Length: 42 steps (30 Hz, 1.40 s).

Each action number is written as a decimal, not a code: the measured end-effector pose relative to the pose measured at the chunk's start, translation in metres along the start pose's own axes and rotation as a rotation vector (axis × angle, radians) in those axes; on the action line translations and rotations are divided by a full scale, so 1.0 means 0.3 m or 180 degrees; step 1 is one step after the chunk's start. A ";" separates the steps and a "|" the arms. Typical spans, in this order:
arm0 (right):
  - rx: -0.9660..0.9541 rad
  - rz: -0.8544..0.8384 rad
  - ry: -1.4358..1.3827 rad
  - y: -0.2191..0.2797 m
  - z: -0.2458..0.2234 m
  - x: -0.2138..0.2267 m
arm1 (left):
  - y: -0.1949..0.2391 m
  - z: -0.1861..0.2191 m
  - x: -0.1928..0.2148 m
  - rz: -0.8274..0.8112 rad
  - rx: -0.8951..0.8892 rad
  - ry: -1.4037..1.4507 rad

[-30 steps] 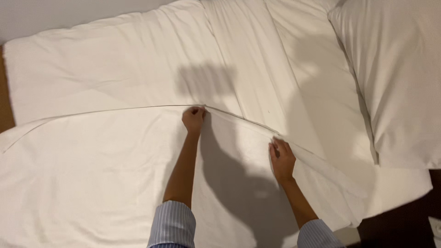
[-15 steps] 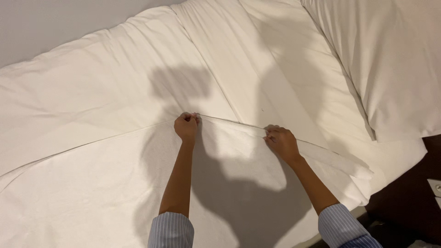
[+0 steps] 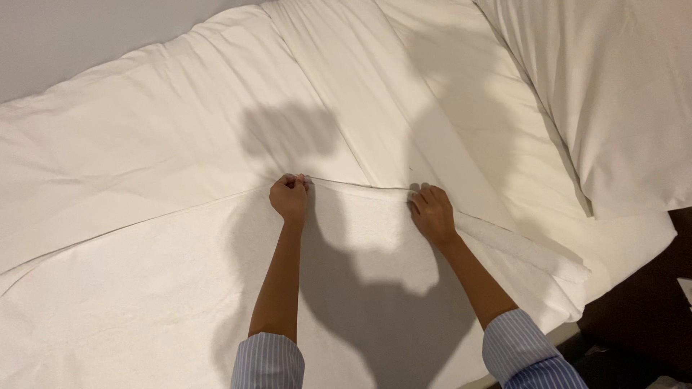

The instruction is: The person folds a white towel by hand on a bed.

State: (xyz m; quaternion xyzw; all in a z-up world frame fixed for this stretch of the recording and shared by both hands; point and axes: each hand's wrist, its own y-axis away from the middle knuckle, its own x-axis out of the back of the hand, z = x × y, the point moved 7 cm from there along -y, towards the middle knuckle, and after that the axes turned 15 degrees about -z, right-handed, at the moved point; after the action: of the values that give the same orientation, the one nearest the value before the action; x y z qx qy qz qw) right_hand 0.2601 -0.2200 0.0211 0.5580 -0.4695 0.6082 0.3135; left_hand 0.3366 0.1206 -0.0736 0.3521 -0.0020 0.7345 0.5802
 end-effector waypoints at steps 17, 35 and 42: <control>-0.1641 -0.1912 -0.1563 -0.049 0.171 -0.223 | 0.007 -0.040 -0.032 0.0238 -0.0579 -0.0270; 0.0797 0.0180 0.0628 -0.040 -0.160 -0.028 | 0.050 -0.061 -0.064 -0.0488 -0.1588 0.0254; 0.0932 -0.0300 0.1082 0.032 -0.194 -0.099 | 0.020 -0.105 -0.117 -0.0558 -0.1608 -0.0693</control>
State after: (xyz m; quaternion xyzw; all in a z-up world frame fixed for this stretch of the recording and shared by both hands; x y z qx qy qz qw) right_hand 0.2344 -0.1656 -0.0064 0.5084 -0.2900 0.7398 0.3319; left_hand 0.3178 0.1017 -0.1131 0.2719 -0.2167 0.6156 0.7072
